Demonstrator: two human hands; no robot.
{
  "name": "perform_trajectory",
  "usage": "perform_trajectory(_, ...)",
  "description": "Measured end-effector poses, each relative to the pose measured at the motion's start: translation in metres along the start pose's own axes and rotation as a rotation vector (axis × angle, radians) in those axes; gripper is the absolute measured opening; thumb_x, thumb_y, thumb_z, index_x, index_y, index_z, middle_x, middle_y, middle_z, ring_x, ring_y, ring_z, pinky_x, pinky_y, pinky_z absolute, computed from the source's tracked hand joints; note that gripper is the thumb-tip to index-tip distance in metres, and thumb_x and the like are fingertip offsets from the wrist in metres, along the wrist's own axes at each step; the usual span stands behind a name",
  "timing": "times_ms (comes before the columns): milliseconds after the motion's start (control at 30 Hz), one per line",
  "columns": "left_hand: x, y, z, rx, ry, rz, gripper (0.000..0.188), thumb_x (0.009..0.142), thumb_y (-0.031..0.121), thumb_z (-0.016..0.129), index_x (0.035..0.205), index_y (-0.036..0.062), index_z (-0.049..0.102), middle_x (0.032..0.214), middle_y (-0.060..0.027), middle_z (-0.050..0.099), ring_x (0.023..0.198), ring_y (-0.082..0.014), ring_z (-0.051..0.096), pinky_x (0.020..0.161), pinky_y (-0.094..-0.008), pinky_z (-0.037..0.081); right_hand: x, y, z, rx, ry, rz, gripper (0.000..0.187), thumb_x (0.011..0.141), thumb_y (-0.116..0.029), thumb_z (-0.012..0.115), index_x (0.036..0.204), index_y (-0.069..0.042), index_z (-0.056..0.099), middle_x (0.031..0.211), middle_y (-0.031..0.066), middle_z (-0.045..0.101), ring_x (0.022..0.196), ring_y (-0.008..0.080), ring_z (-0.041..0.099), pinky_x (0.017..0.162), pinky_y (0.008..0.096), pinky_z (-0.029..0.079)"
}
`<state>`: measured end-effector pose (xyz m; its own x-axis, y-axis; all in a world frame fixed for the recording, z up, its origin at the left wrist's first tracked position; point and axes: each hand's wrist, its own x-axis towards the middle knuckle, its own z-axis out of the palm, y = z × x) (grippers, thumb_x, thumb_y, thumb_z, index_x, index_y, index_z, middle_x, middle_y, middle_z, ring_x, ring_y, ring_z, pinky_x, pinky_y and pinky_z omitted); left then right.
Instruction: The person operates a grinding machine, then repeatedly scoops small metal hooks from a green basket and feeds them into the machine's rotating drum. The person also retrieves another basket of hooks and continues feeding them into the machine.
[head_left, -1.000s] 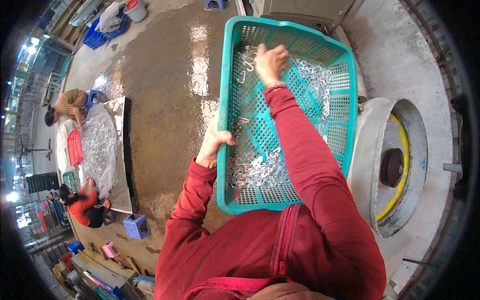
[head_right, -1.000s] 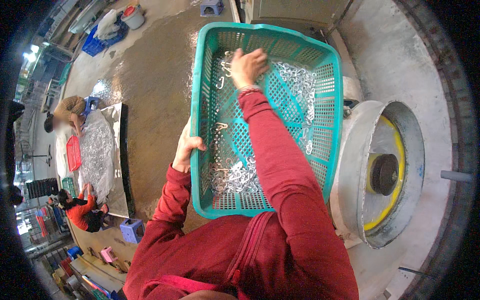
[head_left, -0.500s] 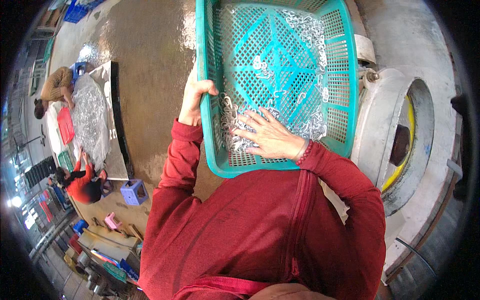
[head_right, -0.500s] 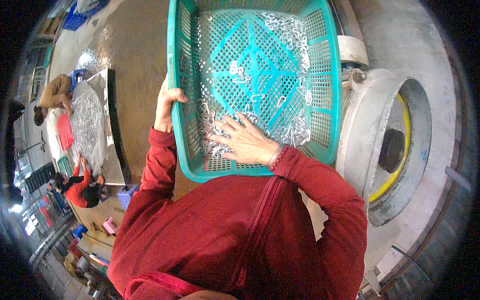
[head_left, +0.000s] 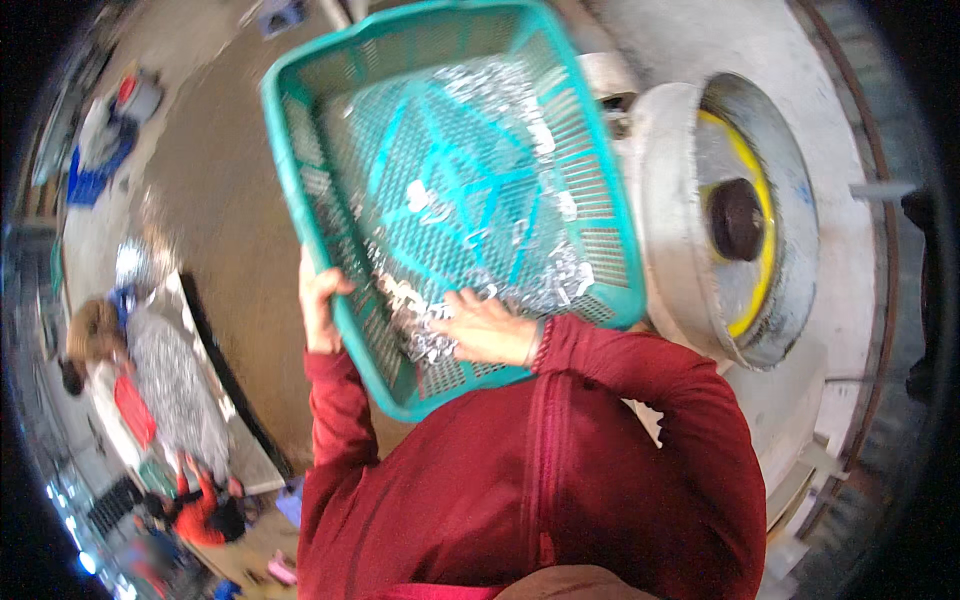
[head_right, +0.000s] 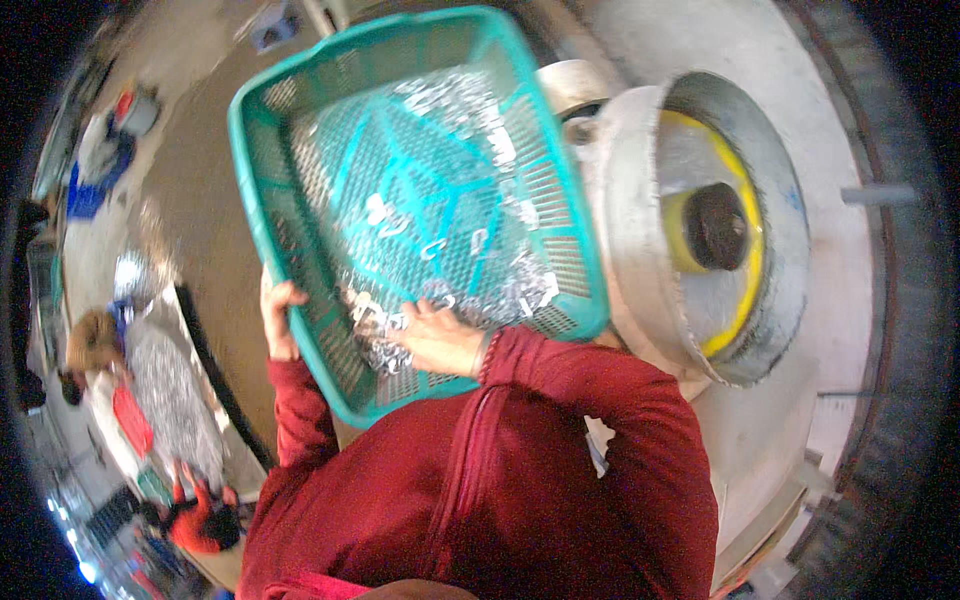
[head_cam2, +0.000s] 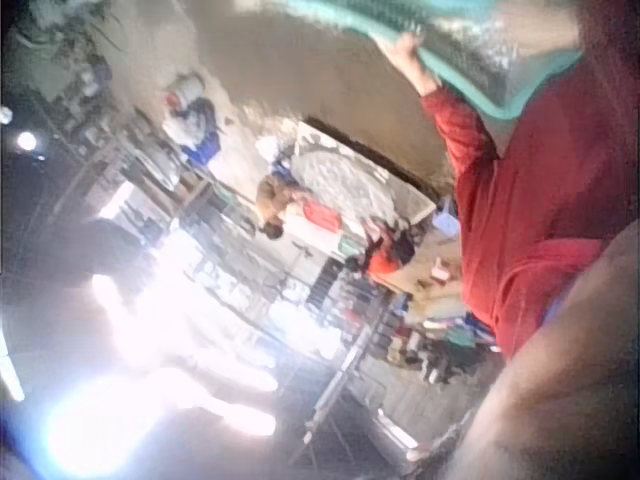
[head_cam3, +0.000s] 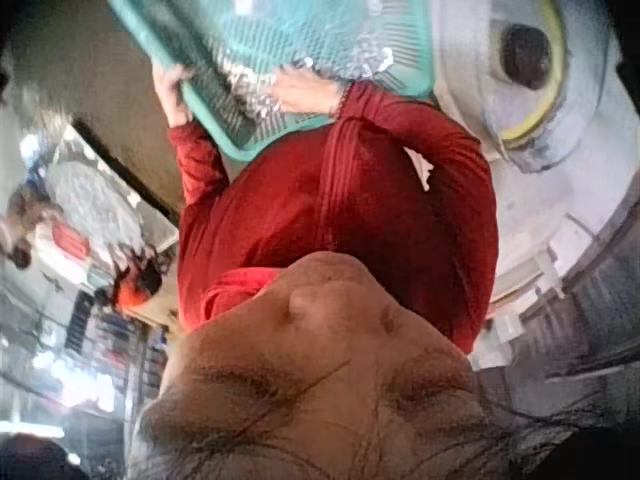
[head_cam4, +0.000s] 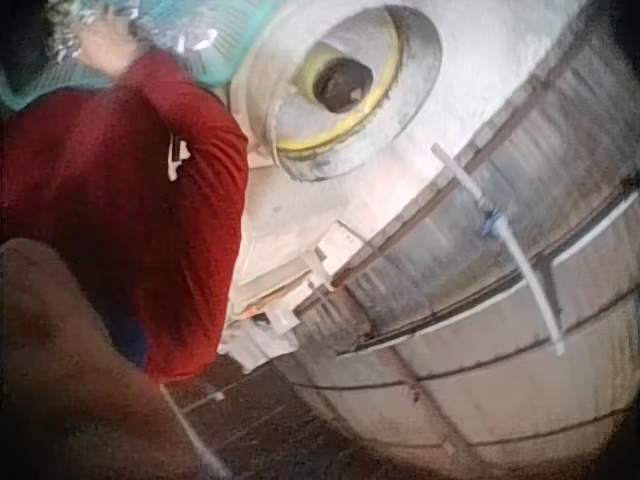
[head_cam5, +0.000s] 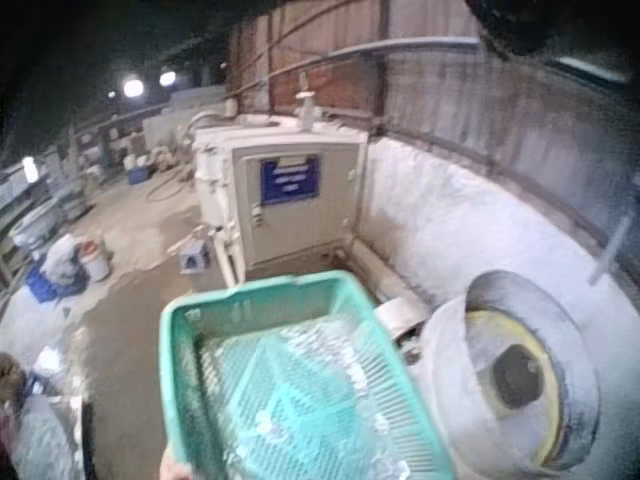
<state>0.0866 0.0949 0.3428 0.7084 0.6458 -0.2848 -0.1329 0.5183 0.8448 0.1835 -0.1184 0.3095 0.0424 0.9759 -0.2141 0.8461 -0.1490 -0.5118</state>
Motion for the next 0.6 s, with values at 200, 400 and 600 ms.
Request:
perform_trajectory(200, 0.000, -0.002, 0.010, -0.001, -0.046, 0.042, 0.070, 0.059, 0.014, 0.056, 0.127, -0.0004, 0.046, 0.107, -0.0112, 0.057, 0.089, -0.0225, 0.058, 0.077, -0.0327, 0.051, -0.002, 0.015, -0.010, 0.094, -0.147, 0.042, 0.045, 0.078, -0.015, 0.065, 0.120, -0.008, 0.052, 0.118, 0.0285, 0.047, 0.105, 0.0462, 0.053, 0.075, 0.0562, 0.049)
perform_trajectory(400, 0.007, -0.006, 0.004, 0.082, -0.063, 0.069, 0.065, 0.060, 0.015, 0.053, 0.123, -0.0019, 0.048, 0.104, -0.0144, 0.061, 0.084, -0.0265, 0.062, 0.071, -0.0350, 0.055, -0.017, 0.067, -0.045, 1.128, -0.053, 0.235, 0.020, 0.072, -0.014, 0.071, 0.089, -0.006, 0.061, 0.068, -0.0006, 0.056, 0.054, 0.0099, 0.054, 0.035, 0.0254, 0.040)
perform_trajectory(600, 0.008, -0.008, 0.002, 0.055, -0.074, 0.052, 0.063, 0.061, 0.012, 0.051, 0.122, -0.0028, 0.047, 0.104, -0.0147, 0.060, 0.083, -0.0269, 0.062, 0.073, -0.0362, 0.055, -0.046, 0.070, -0.128, 1.512, 0.248, -0.017, 0.035, 0.076, -0.010, 0.073, 0.108, -0.001, 0.062, 0.086, 0.0017, 0.068, 0.067, 0.0081, 0.061, 0.063, 0.0226, 0.050)
